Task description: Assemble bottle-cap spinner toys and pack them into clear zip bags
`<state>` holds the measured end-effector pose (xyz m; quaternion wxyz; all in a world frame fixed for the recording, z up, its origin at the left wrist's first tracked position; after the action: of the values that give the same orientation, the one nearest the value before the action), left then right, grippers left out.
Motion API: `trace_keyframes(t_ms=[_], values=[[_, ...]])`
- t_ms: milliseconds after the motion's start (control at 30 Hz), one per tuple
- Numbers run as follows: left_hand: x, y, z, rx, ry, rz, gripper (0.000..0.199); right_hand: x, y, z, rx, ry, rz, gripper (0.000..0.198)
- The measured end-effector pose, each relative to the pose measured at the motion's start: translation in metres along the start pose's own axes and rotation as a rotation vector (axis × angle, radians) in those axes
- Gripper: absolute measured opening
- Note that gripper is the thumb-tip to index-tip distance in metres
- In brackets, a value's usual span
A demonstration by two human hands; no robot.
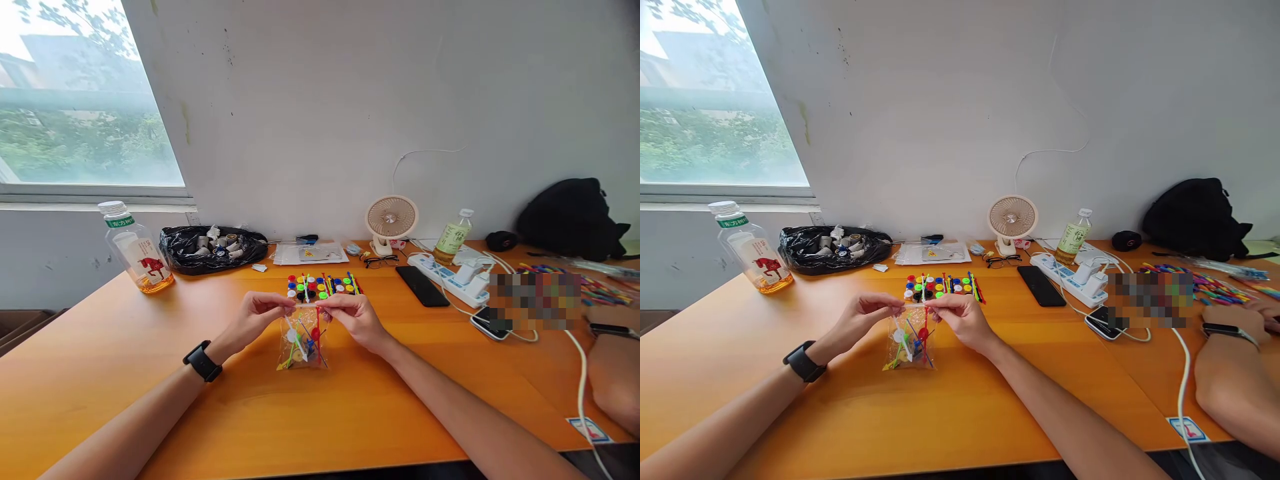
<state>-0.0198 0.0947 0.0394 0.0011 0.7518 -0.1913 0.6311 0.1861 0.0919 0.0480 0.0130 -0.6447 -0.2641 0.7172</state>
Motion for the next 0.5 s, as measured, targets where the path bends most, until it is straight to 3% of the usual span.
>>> trace_keyframes(t_ms=[133, 267, 400, 500], values=[[0.001, 0.002, 0.005, -0.003, -0.020, -0.006, 0.024, -0.006, 0.002, 0.003, -0.043, 0.063, -0.033, 0.018], [0.000, 0.004, 0.010, 0.035, 0.021, 0.019, 0.025, -0.001, 0.004, 0.006, -0.026, 0.071, 0.051, 0.028], [0.015, 0.008, 0.018, 0.018, -0.039, 0.100, 0.036, 0.004, 0.005, 0.019, -0.074, 0.128, 0.120, 0.031], [0.022, 0.010, 0.030, -0.073, -0.104, 0.084, 0.037, 0.001, 0.007, 0.025, -0.091, 0.151, 0.102, 0.033]])
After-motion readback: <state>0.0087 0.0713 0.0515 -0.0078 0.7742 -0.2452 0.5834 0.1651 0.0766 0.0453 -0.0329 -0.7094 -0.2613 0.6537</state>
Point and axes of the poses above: each hand's wrist, its own y-axis away from the middle knuckle, its own z-axis out of the palm, x = y × z, the point moved 9 cm from there along -y, towards the middle knuckle, and after that the axes turned 8 degrees about -y, right-handed, at the moved point
